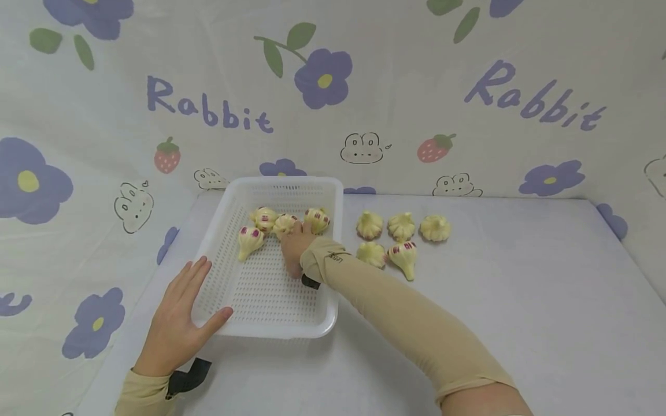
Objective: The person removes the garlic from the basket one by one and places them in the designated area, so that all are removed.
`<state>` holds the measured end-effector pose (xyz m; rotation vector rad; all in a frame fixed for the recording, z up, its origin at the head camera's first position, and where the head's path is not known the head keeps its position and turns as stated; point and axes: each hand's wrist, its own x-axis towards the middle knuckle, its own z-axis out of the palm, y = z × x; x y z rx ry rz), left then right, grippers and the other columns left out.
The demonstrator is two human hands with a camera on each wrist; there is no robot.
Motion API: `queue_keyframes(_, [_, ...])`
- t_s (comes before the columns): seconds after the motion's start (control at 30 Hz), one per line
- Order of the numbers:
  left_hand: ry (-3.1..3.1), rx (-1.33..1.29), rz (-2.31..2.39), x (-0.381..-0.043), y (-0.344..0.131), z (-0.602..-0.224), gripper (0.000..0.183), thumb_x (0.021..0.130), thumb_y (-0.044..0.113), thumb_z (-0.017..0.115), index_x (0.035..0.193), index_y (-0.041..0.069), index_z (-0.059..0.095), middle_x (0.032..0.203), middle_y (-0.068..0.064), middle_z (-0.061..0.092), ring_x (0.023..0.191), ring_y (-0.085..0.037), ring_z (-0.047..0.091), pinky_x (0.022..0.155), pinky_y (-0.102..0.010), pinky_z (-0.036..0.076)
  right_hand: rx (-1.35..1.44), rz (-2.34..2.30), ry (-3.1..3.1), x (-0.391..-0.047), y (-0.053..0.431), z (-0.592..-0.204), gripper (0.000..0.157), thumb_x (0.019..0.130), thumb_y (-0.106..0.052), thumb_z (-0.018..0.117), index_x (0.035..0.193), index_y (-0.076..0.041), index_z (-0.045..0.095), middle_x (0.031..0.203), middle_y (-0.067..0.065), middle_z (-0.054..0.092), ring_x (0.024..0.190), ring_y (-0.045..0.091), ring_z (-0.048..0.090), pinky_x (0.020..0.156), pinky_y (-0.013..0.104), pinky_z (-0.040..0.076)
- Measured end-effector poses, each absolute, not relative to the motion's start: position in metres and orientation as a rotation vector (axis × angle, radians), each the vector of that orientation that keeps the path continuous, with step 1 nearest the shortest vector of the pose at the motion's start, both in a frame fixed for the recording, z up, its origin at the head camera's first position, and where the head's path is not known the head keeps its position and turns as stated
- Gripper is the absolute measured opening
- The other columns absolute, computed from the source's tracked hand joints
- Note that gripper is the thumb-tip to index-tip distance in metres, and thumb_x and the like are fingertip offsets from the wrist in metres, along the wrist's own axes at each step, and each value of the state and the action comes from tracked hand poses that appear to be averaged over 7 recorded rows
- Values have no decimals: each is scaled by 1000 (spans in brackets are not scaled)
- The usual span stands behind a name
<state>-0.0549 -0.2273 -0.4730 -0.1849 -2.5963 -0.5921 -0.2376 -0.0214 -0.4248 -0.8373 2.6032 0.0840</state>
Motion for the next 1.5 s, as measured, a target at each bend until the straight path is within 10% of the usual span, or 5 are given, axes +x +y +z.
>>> queue_keyframes(0.57, [-2602,-183,-593,-55,-227,-470,95,81,45,83,158,8,43,164,-14,43,153,-44,34,115,-72,36,-992,61,2571,-246,-20,-428,50,87,-11,74,135,-7,61,144,16,55,133,32,43,114,43,41])
queue_keyframes(1.23, [-2577,-191,-590,-55,-228,-476,95,81,46,83,159,9,43,164,-12,43,154,-42,33,115,-70,36,-1048,-146,2616,-244,-19,-427,50,83,-16,77,130,-15,62,136,17,52,122,34,49,94,42,54])
queue_keyframes(1.5, [-2568,-198,-587,-55,-227,-477,94,81,47,82,158,8,44,164,-13,44,154,-43,34,115,-71,36,-1100,-268,2643,-239,-19,-420,62,83,-19,79,142,-15,60,141,17,52,128,35,48,110,48,46])
